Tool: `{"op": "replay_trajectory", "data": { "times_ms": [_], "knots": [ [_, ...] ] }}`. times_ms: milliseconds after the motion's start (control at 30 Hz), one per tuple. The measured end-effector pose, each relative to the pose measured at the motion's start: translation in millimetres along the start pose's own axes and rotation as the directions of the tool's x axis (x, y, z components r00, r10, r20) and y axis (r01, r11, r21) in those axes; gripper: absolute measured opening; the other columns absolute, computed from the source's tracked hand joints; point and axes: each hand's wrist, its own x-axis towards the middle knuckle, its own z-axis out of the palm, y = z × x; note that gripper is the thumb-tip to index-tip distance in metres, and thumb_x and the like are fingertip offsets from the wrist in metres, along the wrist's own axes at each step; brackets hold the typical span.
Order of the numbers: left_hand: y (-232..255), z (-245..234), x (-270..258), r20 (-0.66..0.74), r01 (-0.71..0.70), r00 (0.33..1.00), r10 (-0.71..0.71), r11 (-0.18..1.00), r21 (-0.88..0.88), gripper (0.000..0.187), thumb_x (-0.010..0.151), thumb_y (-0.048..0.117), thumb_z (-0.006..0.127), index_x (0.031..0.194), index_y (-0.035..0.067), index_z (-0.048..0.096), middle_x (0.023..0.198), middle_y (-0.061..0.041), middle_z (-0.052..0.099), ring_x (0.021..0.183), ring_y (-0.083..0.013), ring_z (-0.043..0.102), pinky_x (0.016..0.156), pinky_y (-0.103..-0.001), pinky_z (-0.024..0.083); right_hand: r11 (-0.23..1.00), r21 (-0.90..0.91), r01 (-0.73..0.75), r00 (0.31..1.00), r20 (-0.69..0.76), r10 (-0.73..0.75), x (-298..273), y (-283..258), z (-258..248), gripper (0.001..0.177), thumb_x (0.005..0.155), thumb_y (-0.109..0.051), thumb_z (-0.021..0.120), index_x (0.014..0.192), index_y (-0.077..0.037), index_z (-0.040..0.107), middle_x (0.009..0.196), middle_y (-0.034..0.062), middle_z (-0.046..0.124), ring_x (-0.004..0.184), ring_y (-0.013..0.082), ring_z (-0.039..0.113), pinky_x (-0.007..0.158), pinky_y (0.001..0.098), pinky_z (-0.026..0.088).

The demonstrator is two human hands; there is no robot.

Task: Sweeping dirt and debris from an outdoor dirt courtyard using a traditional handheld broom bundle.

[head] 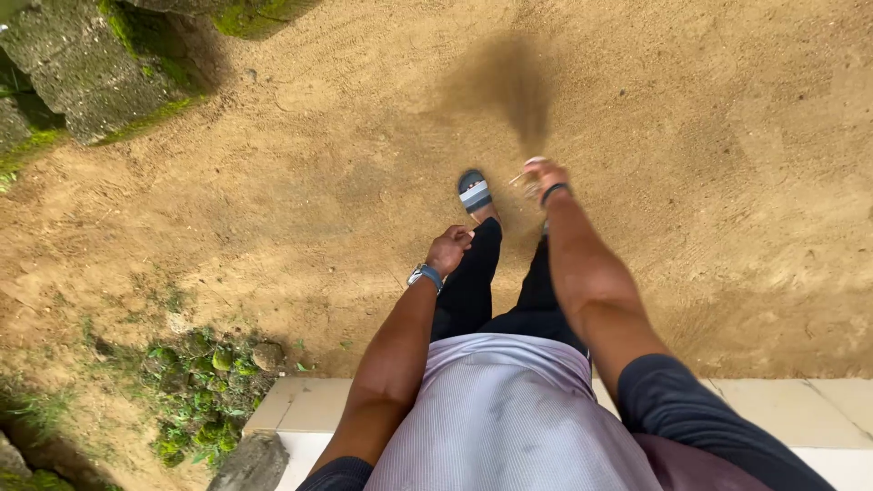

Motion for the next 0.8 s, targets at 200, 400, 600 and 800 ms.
{"op": "replay_trajectory", "data": {
  "times_ms": [200, 400, 600, 800],
  "knots": [
    [52, 1, 6, -0.028, 0.055, 0.998, -0.058, 0.994, -0.090, 0.081, 0.093, 0.041, 0.069, 0.156, 0.013, 0.027, 0.127, -0.009, 0.071, 0.104, -0.0214, 0.067, 0.081, -0.035, 0.054, 0.854, 0.304, 0.422, 0.893, -0.305, -0.332, 22, -76, -20, 0.010, 0.079, -0.004, 0.073, 0.081, -0.003, 0.062, 0.075, 0.0071, 0.056, 0.059, 0.0214, 0.052, 0.050, 0.0396, 0.044],
    [146, 34, 29, -0.022, -0.095, 0.995, 0.094, 0.995, -0.039, 0.076, 0.097, 0.051, 0.064, 0.156, 0.009, 0.040, 0.138, -0.008, 0.062, 0.118, -0.0219, 0.064, 0.093, -0.035, 0.054, 0.817, 0.471, 0.332, 0.912, 0.062, -0.406, -25, -54, 34, 0.015, 0.081, -0.003, 0.071, 0.092, -0.010, 0.063, 0.084, -0.0006, 0.061, 0.076, 0.0159, 0.061, 0.070, 0.0334, 0.054],
    [223, 59, 62, 0.020, -0.298, 0.954, 0.299, 0.941, 0.159, 0.064, 0.100, 0.049, 0.060, 0.144, 0.003, 0.060, 0.131, -0.018, 0.076, 0.117, -0.0267, 0.071, 0.101, -0.035, 0.052, 0.977, 0.132, -0.169, 0.967, 0.215, 0.138, -65, -94, 59, 0.018, 0.082, -0.018, 0.076, 0.098, -0.012, 0.071, 0.079, 0.0009, 0.070, 0.066, 0.0167, 0.067, 0.049, 0.0357, 0.049],
    [222, 94, 131, 0.125, -0.248, 0.968, 0.216, 0.882, 0.400, 0.068, 0.099, 0.055, 0.060, 0.145, 0.006, 0.049, 0.135, -0.017, 0.065, 0.126, -0.0301, 0.060, 0.105, -0.037, 0.045, 0.845, 0.523, -0.117, 0.972, 0.234, -0.010, 109, -167, -14, 0.013, 0.080, -0.006, 0.074, 0.090, -0.006, 0.067, 0.072, 0.0100, 0.067, 0.055, 0.0290, 0.065, 0.049, 0.0446, 0.057]
  ]
}}
